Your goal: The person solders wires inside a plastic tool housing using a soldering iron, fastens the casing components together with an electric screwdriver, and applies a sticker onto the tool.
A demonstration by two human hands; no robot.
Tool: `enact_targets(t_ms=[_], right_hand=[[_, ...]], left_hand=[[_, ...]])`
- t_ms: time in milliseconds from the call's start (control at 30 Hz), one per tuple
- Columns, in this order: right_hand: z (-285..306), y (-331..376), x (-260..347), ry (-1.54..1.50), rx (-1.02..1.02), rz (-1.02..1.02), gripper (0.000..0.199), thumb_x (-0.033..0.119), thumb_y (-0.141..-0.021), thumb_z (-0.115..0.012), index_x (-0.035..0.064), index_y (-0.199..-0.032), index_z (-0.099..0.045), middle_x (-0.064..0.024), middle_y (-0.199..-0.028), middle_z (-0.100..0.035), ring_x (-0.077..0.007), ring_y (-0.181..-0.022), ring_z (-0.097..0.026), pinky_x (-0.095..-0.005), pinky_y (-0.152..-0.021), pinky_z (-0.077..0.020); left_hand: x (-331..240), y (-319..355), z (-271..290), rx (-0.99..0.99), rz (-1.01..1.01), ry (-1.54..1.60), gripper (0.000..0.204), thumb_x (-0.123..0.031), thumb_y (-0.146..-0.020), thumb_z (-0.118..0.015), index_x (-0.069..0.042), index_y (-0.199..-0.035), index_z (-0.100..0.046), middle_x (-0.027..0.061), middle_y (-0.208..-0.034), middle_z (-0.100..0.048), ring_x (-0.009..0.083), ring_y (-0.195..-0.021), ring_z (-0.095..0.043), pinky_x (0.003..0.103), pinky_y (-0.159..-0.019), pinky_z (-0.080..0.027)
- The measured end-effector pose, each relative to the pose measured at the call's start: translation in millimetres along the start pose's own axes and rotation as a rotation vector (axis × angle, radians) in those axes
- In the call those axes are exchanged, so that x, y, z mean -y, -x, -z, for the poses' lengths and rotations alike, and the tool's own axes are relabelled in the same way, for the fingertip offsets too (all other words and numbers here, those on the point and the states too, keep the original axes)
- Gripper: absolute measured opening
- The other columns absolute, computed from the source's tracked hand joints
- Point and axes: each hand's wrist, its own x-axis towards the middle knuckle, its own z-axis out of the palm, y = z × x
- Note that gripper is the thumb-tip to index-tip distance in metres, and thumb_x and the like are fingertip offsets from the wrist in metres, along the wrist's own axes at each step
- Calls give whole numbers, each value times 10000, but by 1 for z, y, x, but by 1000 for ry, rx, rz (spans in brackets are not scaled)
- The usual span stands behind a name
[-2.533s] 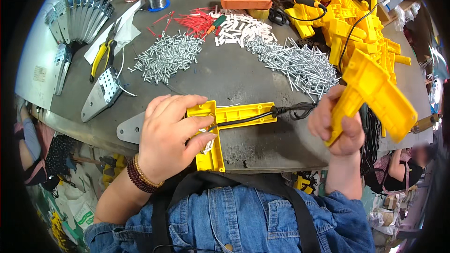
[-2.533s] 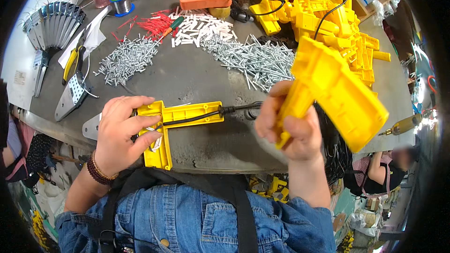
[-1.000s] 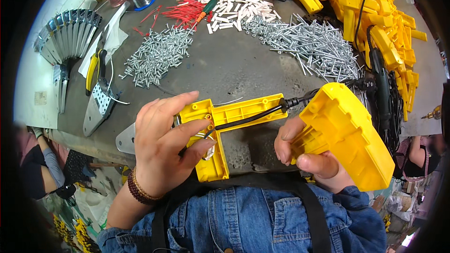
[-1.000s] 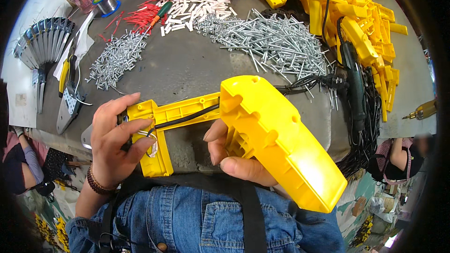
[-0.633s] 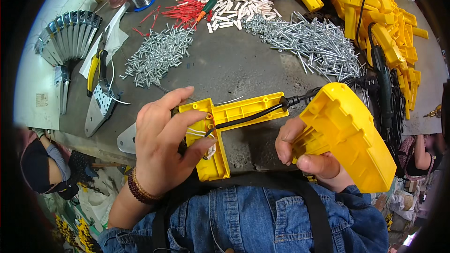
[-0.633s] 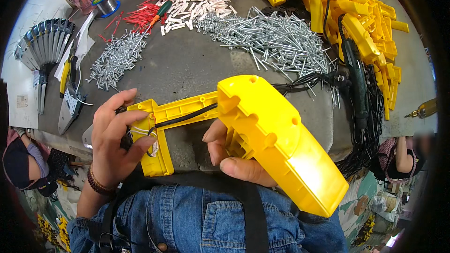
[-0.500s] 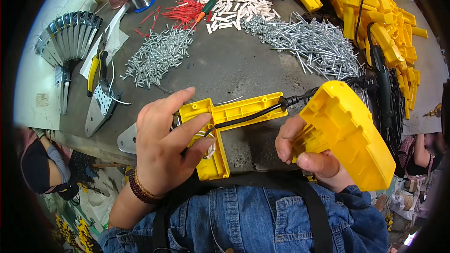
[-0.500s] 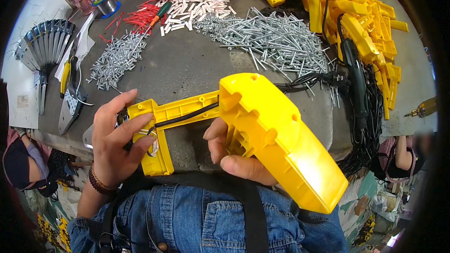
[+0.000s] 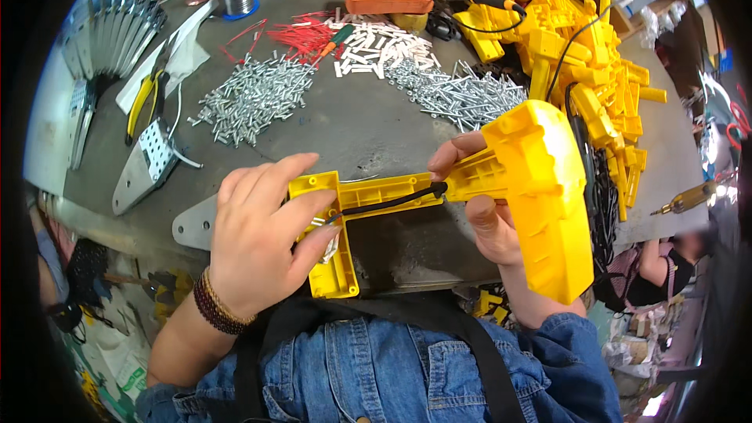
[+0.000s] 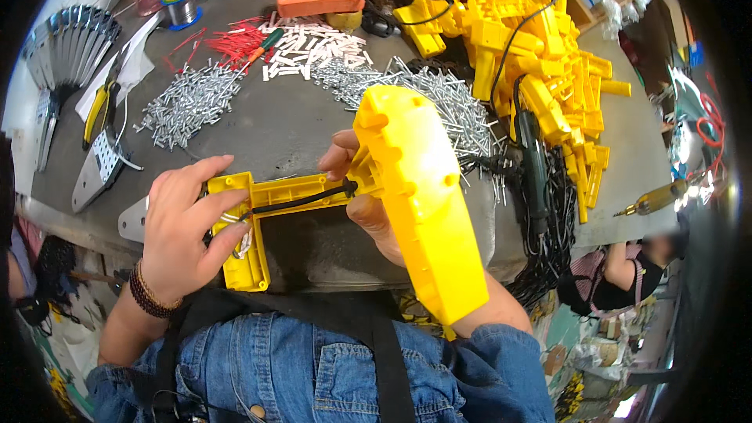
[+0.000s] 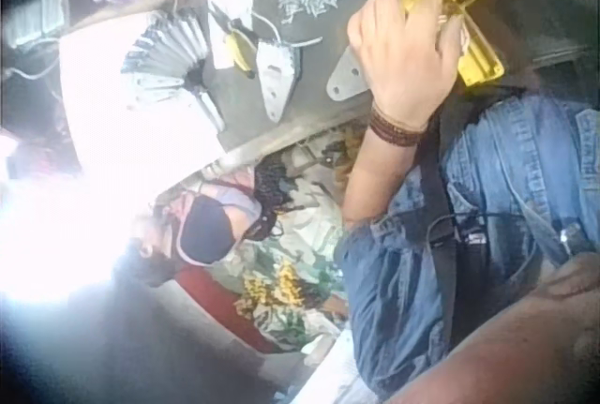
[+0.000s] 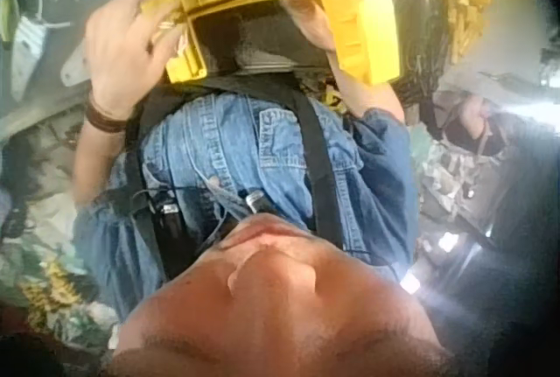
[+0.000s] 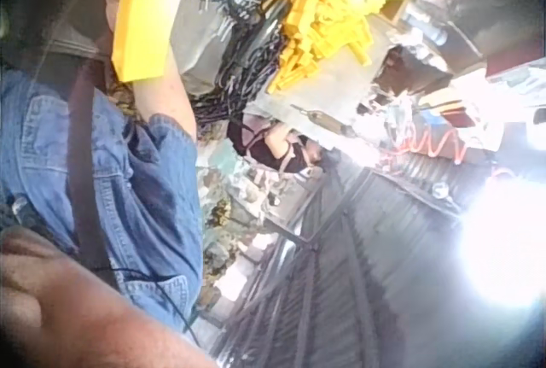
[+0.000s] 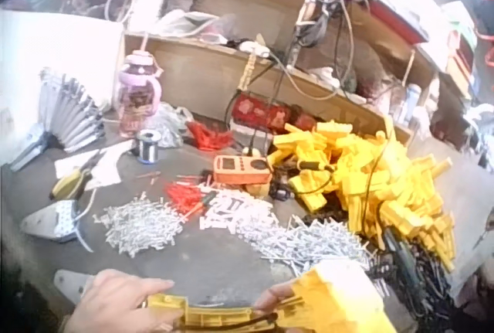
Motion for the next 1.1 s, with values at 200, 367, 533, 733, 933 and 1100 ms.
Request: enact_targets(t_ms=[200, 367, 533, 733, 933, 1100], right_hand=[[-11, -10, -29, 901, 288, 416, 542, 235, -805, -706, 32, -1272, -520, -121, -1147, -606, -300, -1104, -558, -409, -923, -445], [-18, -21, -31, 811, 354, 204, 442, 225, -736, -767, 68, -1135, -657, -124, -977, -684, -306, -895, -641, -396, -792, -507], [-23, -16, -34, 895, 299, 346, 423, 223, -771, -750, 73, -1154, -647, -117, -999, -681, -308, -902, -637, -385, -796, -508], [-24, -65, -4, 858, 616, -282, 526, 405, -991, -411, -43, -930, -679, -216, -814, -676, -370, -825, -661, -445, -785, -514], [-47, -55, -18, 1153, 486, -154, 572, 405, -1005, -335, -12, -836, -687, -225, -835, -679, -404, -835, -656, -485, -803, -516], [-36, -44, -26, 1157, 405, 8, 454, 364, -989, -409, 37, -798, -660, -215, -758, -658, -412, -752, -643, -509, -691, -520]], left_hand=[[3, 5, 1, -61, 184, 312, 827, -87, -665, -665, -54, -1421, -333, 166, -1374, -442, 347, -1257, -451, 441, -1023, -339], [33, 1, 27, 258, 6, 608, 706, -197, -758, -709, -1, -1377, -433, 182, -1386, -467, 312, -1318, -427, 394, -1118, -285], [9, 0, 4, 64, 72, 158, 459, -311, -879, -643, -9, -1219, -583, 176, -1149, -617, 329, -1107, -570, 400, -999, -398], [25, -3, 6, 106, -21, 326, 482, -315, -876, -654, 6, -1227, -574, 189, -1143, -611, 333, -1080, -578, 382, -963, -430], [25, -15, 14, 198, -20, 393, 477, -286, -861, -670, 24, -1211, -578, 199, -1125, -613, 341, -1055, -595, 374, -942, -449], [16, -46, 16, 327, -175, 42, 726, -306, -736, -783, 22, -1313, -486, 224, -1189, -569, 363, -1082, -578, 404, -928, -464]])
